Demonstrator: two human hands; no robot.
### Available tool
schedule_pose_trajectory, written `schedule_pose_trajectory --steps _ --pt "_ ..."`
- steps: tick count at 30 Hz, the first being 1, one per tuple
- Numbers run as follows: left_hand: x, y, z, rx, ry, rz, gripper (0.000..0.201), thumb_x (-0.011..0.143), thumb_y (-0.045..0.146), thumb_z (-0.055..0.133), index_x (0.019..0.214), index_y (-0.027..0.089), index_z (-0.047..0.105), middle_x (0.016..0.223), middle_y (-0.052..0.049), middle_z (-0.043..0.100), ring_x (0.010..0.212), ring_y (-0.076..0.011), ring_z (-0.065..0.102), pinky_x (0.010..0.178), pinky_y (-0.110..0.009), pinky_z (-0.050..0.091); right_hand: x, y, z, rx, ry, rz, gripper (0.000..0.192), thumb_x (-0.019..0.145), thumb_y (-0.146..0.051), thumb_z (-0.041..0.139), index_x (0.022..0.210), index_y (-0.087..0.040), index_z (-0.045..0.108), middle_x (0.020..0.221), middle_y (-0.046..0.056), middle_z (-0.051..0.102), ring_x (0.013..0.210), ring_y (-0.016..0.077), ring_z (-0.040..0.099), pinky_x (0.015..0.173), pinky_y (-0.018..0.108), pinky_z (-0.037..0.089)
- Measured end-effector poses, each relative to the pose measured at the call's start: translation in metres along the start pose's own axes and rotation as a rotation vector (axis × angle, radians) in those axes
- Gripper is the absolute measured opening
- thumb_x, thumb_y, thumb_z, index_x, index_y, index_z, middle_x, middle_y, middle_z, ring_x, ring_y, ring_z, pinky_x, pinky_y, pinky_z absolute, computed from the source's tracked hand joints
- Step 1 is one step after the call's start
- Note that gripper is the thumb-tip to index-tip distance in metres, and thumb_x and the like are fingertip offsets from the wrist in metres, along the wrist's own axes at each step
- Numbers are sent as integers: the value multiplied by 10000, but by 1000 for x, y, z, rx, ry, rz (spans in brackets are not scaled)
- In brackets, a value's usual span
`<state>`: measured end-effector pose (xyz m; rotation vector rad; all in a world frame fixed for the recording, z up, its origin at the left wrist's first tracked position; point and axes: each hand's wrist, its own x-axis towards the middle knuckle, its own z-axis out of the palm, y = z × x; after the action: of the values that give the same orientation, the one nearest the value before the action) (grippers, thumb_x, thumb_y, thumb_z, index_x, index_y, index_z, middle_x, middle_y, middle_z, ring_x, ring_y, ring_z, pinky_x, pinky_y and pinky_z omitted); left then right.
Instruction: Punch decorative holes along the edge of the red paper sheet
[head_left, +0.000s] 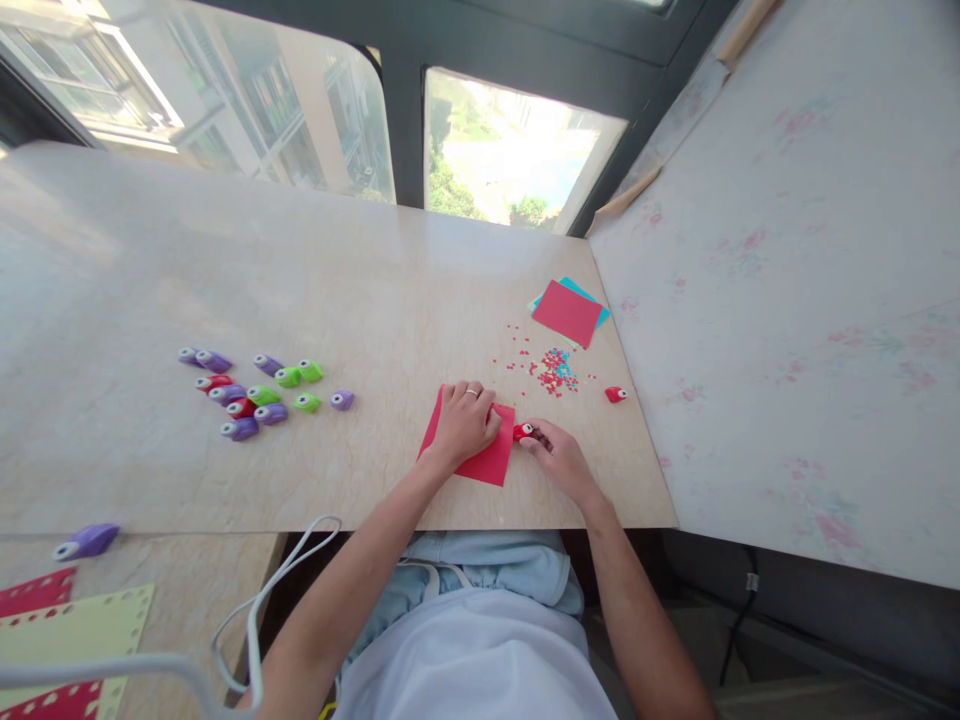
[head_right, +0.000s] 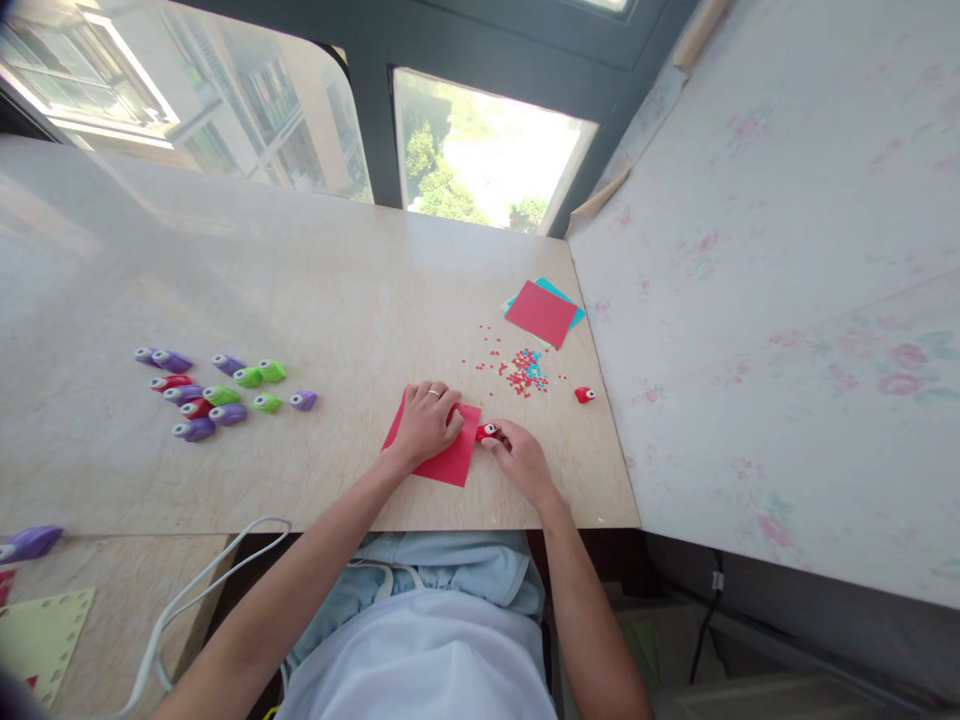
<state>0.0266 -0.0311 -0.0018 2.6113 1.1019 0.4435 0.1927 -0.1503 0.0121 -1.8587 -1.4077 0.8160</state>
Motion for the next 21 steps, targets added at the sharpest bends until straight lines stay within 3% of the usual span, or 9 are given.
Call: schedule_pose_trajectory --steps 21 --pt "-1 1 0 -27 3 9 244 906 361 470 1029 205 612 1096 -96 582 1047 -248 473 933 -427 347 7 8 -3 -13 5 -18 250 883 -372 615 1047 -197 686 989 63 692 794 186 612 760 316 490"
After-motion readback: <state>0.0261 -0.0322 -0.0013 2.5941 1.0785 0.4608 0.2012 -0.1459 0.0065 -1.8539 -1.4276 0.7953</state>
